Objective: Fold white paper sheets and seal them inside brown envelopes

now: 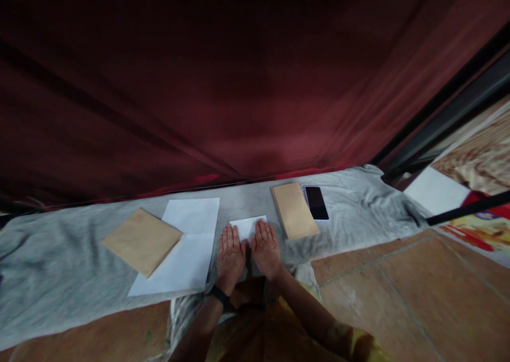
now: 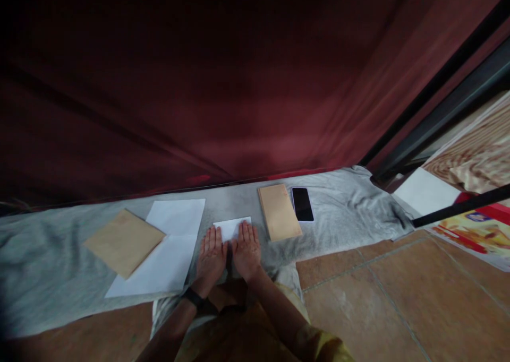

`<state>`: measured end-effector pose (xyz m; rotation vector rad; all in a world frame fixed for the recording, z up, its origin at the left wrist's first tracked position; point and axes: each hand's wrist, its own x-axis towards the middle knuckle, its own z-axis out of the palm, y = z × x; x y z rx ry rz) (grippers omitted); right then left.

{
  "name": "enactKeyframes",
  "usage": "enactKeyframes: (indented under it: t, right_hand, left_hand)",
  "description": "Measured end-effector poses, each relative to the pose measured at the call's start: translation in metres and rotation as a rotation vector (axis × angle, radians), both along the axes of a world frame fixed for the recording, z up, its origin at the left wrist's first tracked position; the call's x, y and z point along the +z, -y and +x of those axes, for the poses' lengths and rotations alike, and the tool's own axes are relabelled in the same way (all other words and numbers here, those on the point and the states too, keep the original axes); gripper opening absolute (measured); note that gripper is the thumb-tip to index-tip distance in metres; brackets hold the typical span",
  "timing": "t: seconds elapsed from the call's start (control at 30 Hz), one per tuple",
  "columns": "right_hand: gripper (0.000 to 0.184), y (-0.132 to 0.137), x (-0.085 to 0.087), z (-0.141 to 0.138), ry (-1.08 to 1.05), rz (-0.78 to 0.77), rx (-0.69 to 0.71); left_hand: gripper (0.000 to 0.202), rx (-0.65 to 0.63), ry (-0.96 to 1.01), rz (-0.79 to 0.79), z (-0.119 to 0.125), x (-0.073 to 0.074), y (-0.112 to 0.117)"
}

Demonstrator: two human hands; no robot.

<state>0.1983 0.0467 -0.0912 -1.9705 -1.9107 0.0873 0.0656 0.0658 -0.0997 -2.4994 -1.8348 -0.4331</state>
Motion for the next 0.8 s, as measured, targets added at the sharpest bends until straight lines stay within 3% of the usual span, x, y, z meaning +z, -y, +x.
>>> enactKeyframes:
  t: [0.1,0.2,0.47,0.8]
  right_hand:
    - [0.051,-0.013,0.008,-0.012,-0.033,0.023,0.153]
    - [0.049,-0.024,0.007,-0.014,-0.031,0.026,0.198]
    - [0.053,-0.025,-0.012,0.026,0.026,0.019,0.102]
    - [0.058,-0.02,-0.015,0.026,0.048,0.025,0.049]
  left_hand:
    - [0.063,-0.014,-0.035,-0.022,-0.001,-0.001,0.002]
    - [0.063,-0.008,-0.07,-0.034,-0.001,-0.001,0.001]
    - [0.063,0.012,-0.01,0.035,0.004,-0.002,-0.002]
    - [0.062,0.028,-0.02,-0.001,-0.001,0.0,-0.001]
